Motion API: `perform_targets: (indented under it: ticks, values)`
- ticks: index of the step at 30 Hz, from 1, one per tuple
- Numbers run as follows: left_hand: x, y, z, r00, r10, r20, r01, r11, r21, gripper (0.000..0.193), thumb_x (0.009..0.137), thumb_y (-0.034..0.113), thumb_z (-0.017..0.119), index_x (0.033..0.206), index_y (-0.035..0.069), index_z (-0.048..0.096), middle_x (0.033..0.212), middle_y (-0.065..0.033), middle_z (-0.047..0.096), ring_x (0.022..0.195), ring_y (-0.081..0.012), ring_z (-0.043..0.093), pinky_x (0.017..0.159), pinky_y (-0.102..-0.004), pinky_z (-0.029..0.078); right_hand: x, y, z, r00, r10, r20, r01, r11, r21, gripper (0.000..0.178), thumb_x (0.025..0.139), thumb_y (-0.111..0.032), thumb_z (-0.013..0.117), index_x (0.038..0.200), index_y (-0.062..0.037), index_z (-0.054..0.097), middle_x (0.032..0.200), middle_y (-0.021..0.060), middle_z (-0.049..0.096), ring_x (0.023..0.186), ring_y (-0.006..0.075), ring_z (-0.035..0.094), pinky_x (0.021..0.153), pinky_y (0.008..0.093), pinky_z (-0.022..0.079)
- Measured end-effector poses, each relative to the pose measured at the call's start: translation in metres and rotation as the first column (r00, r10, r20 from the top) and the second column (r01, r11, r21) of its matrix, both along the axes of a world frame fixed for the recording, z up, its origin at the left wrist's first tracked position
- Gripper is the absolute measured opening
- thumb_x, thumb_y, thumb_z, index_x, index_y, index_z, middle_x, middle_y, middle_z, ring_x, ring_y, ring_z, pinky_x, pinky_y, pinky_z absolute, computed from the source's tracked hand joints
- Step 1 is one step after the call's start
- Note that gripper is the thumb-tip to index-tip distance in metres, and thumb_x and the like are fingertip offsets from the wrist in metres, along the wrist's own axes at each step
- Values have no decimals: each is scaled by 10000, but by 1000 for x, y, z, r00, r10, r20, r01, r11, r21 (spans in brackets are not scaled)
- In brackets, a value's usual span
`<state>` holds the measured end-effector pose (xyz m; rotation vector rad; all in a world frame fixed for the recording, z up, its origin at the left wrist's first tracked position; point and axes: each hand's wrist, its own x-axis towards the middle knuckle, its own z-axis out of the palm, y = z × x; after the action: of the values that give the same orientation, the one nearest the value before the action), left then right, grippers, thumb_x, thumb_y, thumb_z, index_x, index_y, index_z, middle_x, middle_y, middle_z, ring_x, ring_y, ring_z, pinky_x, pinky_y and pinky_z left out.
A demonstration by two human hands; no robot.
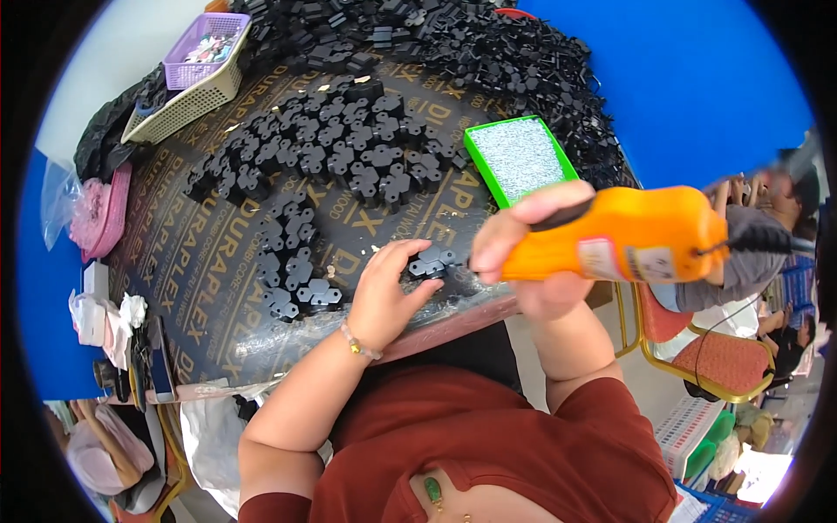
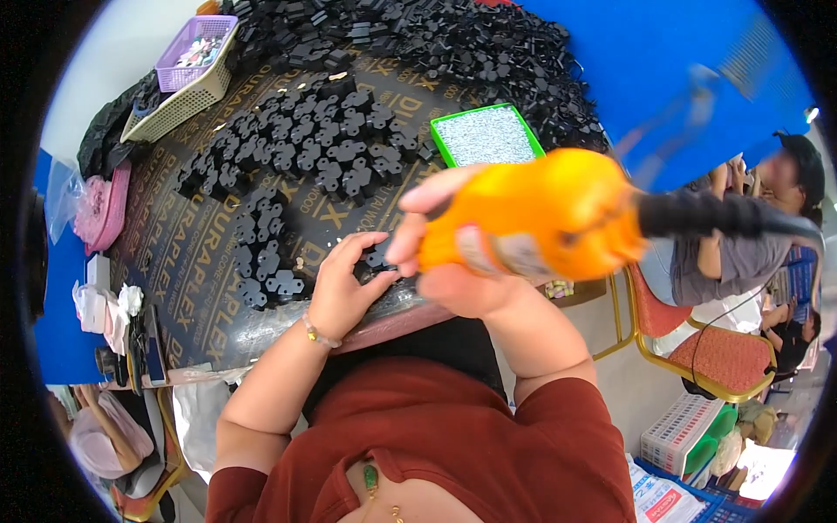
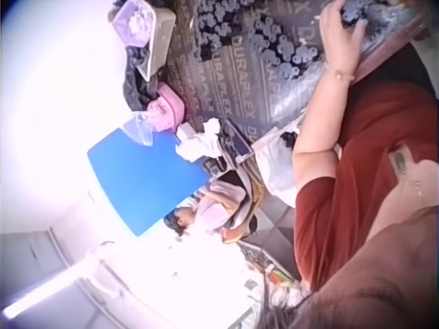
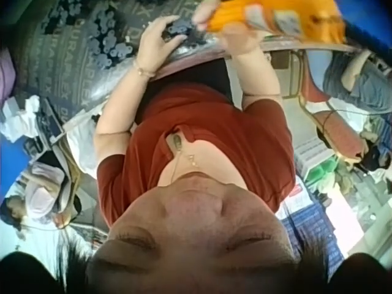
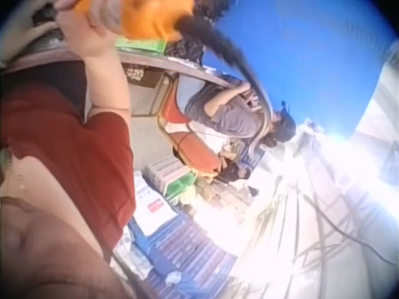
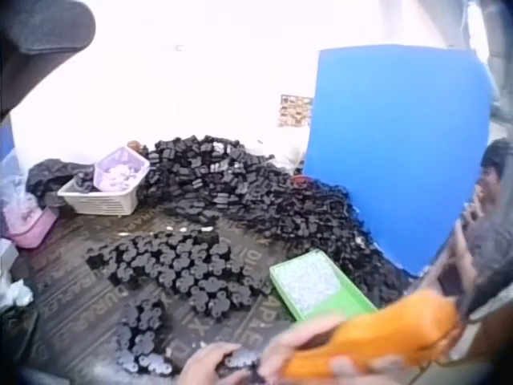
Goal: Using an electric screwdriver to join black plastic components on a factory assembly line.
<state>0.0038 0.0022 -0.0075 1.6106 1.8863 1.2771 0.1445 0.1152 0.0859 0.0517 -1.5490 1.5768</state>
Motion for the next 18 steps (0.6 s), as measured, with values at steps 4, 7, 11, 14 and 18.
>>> perform_targets:
  ticks: [4,7,11,14,18]
  values:
    - [-2,1,0,1000,-25,13,25,1000,-2,462,695,93,749,1119,32,574,1068,-145,605,995,-324,577,869,-377,466,-28,-13,-2,998,59,-1,-59,994,-96,637,755,-505,722,1055,-2,471,708,140,614,566,180,587,551,290,501]
    - [-2,2,-9,998,-10,62,8,999,39,444,683,84,750,1082,11,568,1036,-157,604,980,-338,574,857,-391,464,-40,-13,-10,996,82,-24,-84,995,-63,608,776,-455,728,1066,19,481,707,143,612,568,173,588,532,262,500]
    - [-2,3,-8,999,-17,48,13,996,87,416,675,80,749,1039,3,563,992,-162,601,933,-351,574,827,-402,463,-48,-11,-20,995,99,-5,-99,993,-68,568,786,-406,735,1053,25,479,714,140,612,572,159,586,518,240,491]
    - [-2,3,-8,996,-6,88,-5,992,123,392,675,77,745,1017,10,565,962,-152,597,905,-350,573,810,-403,463,-52,-13,-29,994,111,23,-109,991,-83,552,775,-377,754,1040,22,479,719,134,615,575,152,587,517,237,489]
    - [1,2,-5,989,26,147,-44,992,121,350,677,71,735,978,19,564,906,-131,589,865,-338,568,788,-403,462,-54,-12,-34,989,132,65,-127,989,-76,554,722,-317,811,1019,14,481,729,131,622,577,145,589,522,233,489]
